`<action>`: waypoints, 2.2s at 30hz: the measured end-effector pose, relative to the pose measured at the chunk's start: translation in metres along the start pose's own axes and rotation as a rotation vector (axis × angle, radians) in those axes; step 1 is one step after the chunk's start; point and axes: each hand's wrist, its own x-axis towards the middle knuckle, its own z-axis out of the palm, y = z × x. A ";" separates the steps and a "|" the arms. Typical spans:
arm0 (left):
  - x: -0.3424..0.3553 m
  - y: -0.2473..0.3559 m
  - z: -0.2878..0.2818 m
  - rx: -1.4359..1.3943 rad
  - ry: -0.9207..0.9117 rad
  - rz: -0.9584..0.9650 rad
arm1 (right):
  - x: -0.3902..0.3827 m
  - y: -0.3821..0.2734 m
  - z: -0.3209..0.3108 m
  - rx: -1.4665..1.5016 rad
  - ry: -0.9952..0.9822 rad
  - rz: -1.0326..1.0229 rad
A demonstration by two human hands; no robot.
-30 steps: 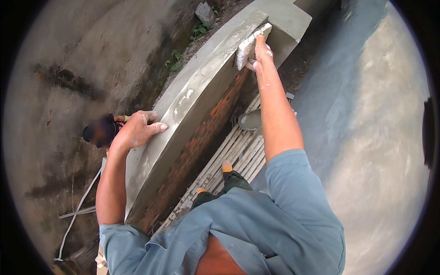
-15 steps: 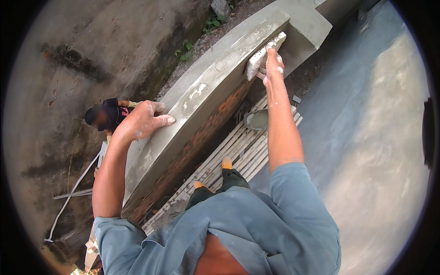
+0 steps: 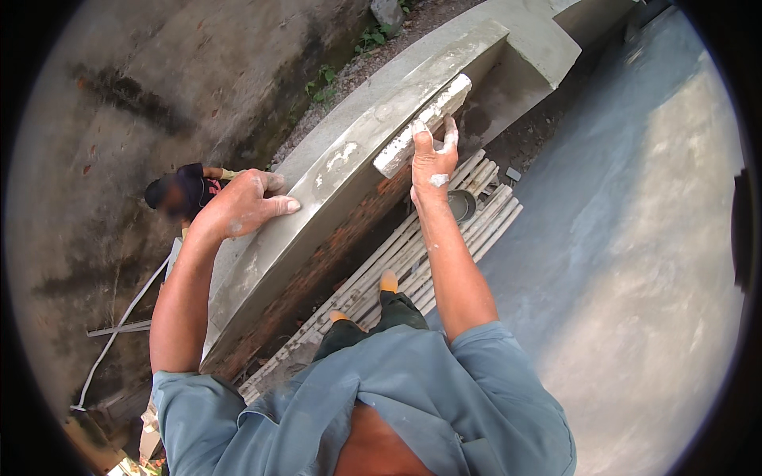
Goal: The person applies cement to a curved brick wall using a trowel and a rectangular float. They scoop cement from a board, spread it along the wall, and smooth the surface repeatedly. The person stands on bamboo scaffolding while working.
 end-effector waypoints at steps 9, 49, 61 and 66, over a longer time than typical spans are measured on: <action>-0.001 -0.005 0.005 -0.055 0.050 -0.012 | 0.109 -0.014 -0.026 0.003 -0.019 0.106; -0.002 0.003 0.004 -0.034 0.072 -0.004 | 0.028 0.034 -0.007 -0.013 0.163 0.484; 0.004 0.001 0.001 0.026 0.016 -0.006 | 0.109 0.055 -0.042 0.037 0.112 0.443; 0.003 0.001 0.002 -0.050 0.016 -0.053 | 0.137 0.007 -0.032 0.048 0.042 0.020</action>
